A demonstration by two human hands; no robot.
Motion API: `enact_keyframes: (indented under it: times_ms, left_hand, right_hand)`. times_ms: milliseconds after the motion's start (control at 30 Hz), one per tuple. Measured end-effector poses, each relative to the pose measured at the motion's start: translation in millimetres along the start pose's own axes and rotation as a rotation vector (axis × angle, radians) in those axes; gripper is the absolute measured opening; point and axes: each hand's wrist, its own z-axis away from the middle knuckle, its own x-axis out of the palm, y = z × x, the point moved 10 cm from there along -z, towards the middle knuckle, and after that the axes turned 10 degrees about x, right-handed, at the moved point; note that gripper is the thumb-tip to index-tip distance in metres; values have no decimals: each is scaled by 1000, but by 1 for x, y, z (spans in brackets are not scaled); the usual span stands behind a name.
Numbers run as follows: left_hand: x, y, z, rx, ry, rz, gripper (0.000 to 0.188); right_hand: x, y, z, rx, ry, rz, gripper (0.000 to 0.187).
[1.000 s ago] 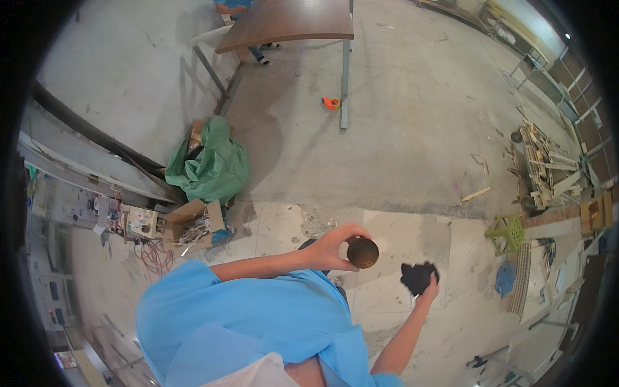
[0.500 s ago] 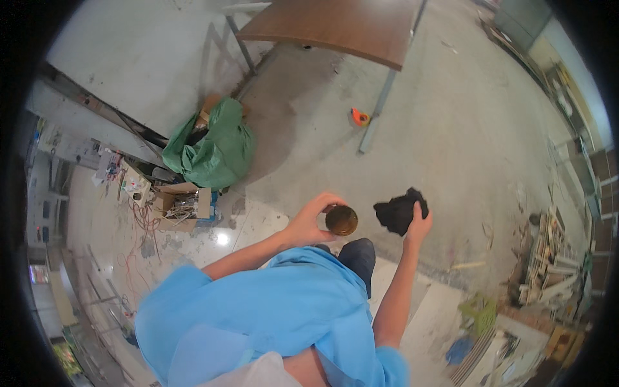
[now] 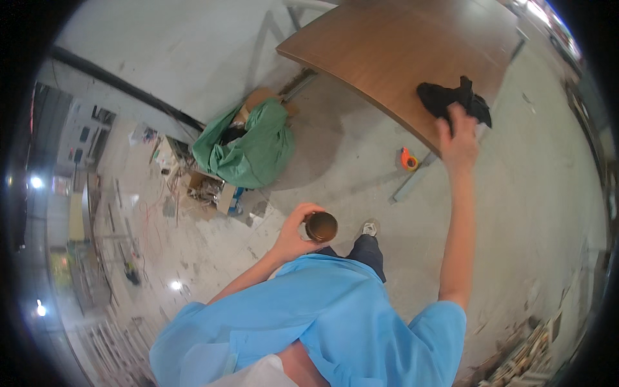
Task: The person mixes paint in a small container using a brush, then adds liquid from a bottle and continues stirring. The person also wipes a wooden surface with a cloth.
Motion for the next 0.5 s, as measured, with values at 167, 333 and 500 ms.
enact_keyframes:
  times_ms: [167,333,500]
  left_hand:
    - [-41,-18,-49,-111,217,-30,77]
    - [-82,-46,-95,-126,312,63,76]
    - [-129,-77,-144,-29,267,61,77]
  right_hand:
    - [141,-7,30,-103,-658,55,32]
    - [209,-52,4,-255,-734,-54,25]
    - [288,-115,-29,-192,-745,-115,27]
